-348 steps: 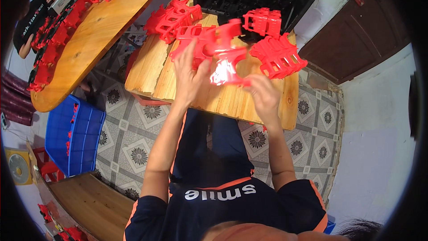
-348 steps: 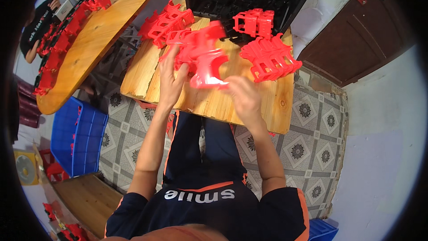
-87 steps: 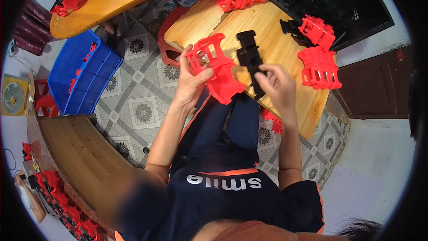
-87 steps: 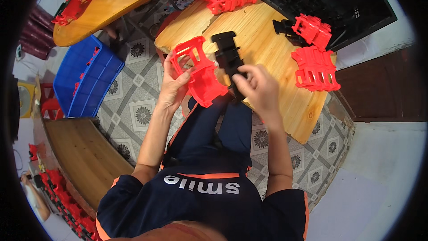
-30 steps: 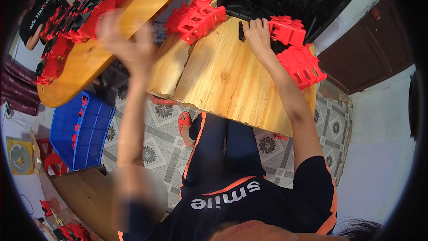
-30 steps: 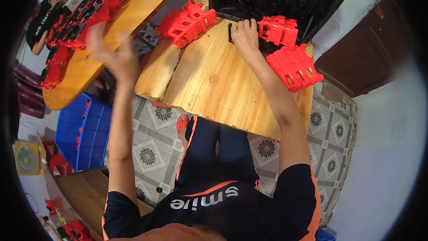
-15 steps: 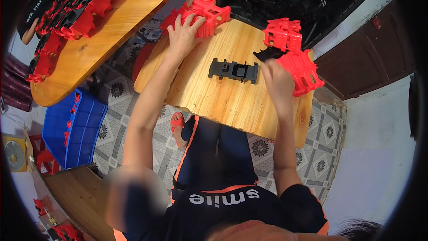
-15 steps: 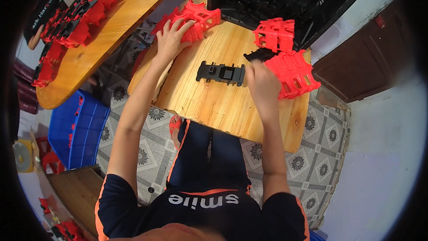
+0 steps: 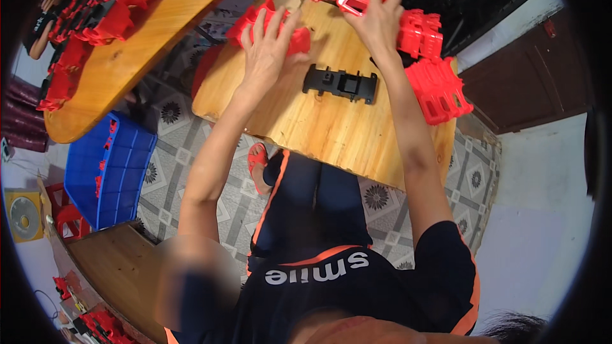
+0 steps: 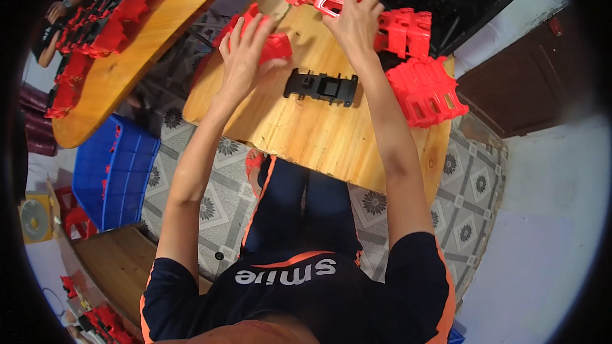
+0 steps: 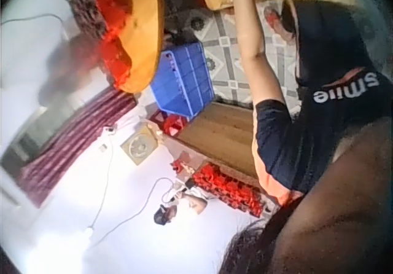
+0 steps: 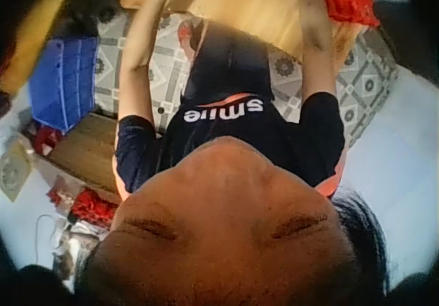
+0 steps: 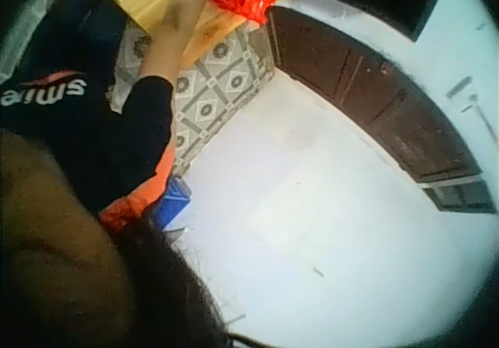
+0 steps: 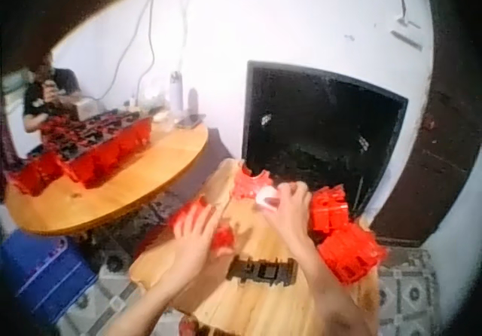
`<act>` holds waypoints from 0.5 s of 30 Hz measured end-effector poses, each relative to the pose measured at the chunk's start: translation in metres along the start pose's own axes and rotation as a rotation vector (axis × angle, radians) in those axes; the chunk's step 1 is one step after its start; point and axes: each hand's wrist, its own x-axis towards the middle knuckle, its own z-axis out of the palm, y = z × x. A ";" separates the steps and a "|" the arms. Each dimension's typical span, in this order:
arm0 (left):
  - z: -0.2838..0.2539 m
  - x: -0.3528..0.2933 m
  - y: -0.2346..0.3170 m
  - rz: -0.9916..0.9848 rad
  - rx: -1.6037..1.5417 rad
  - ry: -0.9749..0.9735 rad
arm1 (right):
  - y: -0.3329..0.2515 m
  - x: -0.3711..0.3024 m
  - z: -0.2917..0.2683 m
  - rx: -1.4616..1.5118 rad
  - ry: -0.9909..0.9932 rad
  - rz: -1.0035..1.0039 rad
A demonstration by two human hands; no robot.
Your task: The recorder is assembling red plastic toy car frames by inserting black interior components.
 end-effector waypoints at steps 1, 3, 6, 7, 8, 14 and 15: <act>-0.018 0.006 0.020 -0.183 -0.536 0.103 | -0.007 -0.013 -0.028 0.032 0.102 -0.074; -0.050 0.010 0.056 -0.543 -1.374 0.198 | -0.032 -0.052 -0.080 0.074 0.193 -0.229; -0.072 -0.001 0.074 -1.095 -2.030 0.536 | -0.068 -0.105 -0.130 0.233 -0.040 -0.510; -0.079 -0.011 0.069 -1.105 -2.088 0.601 | -0.067 -0.106 -0.137 0.455 -0.095 -0.512; -0.080 -0.027 0.061 -1.105 -2.082 0.612 | -0.064 -0.106 -0.135 0.462 -0.095 -0.519; -0.095 -0.121 0.051 -1.077 -2.068 0.605 | -0.050 -0.108 -0.044 -0.112 -0.286 -0.228; -0.095 -0.132 0.051 -1.077 -2.078 0.552 | -0.047 -0.117 -0.029 -0.100 -0.284 -0.237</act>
